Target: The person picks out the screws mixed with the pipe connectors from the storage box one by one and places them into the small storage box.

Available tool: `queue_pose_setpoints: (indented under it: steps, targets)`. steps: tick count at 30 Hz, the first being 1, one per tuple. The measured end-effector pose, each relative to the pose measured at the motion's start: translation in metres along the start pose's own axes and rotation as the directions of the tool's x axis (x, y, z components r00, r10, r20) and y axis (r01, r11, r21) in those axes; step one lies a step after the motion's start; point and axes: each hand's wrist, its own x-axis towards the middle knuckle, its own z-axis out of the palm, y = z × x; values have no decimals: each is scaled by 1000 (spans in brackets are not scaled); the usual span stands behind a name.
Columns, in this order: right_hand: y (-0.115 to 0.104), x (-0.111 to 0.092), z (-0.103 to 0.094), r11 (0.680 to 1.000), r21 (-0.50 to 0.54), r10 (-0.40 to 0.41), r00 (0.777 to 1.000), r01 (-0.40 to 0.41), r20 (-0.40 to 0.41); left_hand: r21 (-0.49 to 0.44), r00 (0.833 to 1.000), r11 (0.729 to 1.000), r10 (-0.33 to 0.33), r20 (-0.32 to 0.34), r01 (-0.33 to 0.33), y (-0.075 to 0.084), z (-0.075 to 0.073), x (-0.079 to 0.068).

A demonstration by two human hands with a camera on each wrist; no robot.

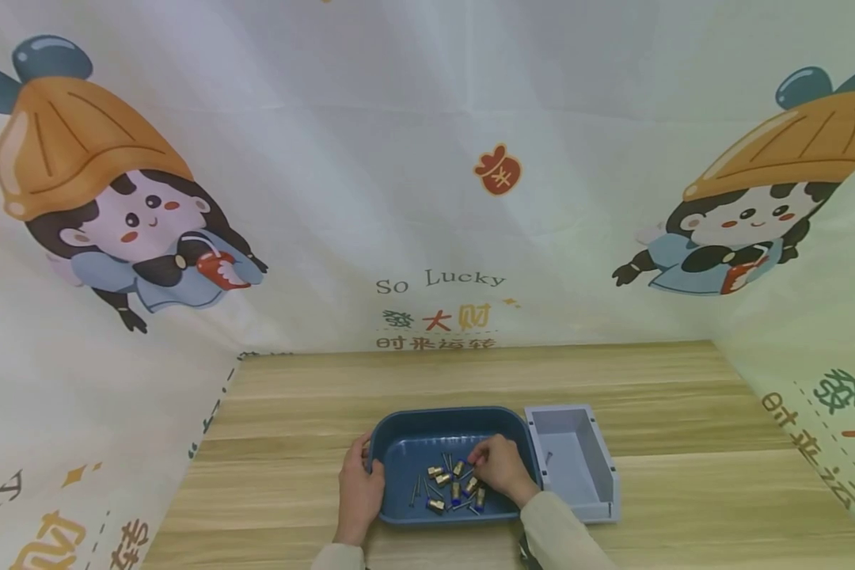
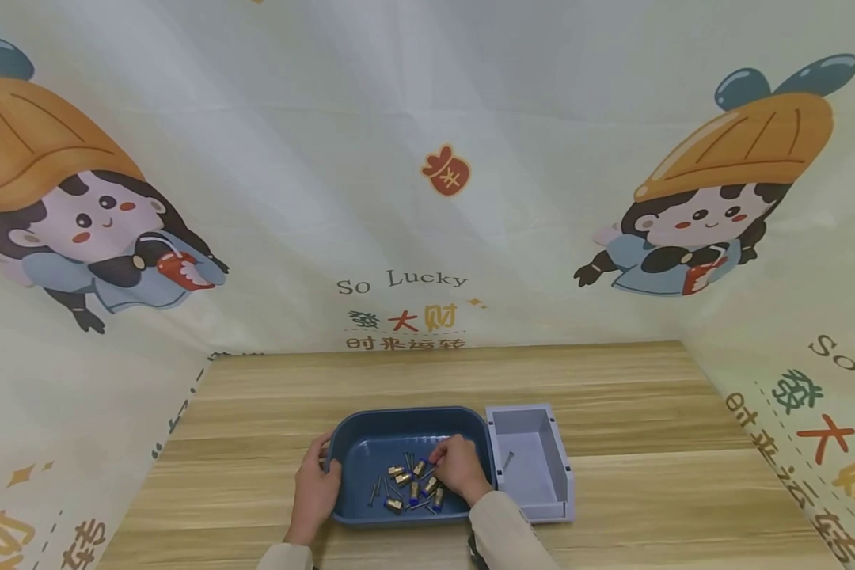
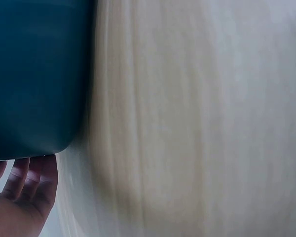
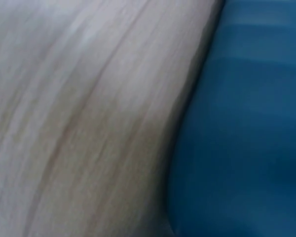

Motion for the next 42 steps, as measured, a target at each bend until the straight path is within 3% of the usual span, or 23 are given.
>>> queue_pose_setpoints:
  steps: [12, 31, 42]
  targets:
    - [-2, 0, -1, 1000, 3, 0, 1000, 0, -2, 5, 1000, 1000, -5, 12, 5, 1, -1, -1]
    - [0, -2, -2, 994, -49, -95, 995, 94, -17, 0, 1000, 1000, -3, 9, 3, 0, 0, 0]
    - [-3, -2, -13, 990, -86, -112, 993, 109, -29, -5, 1000, 1000, 2, 15, -2, 2, -1, -1]
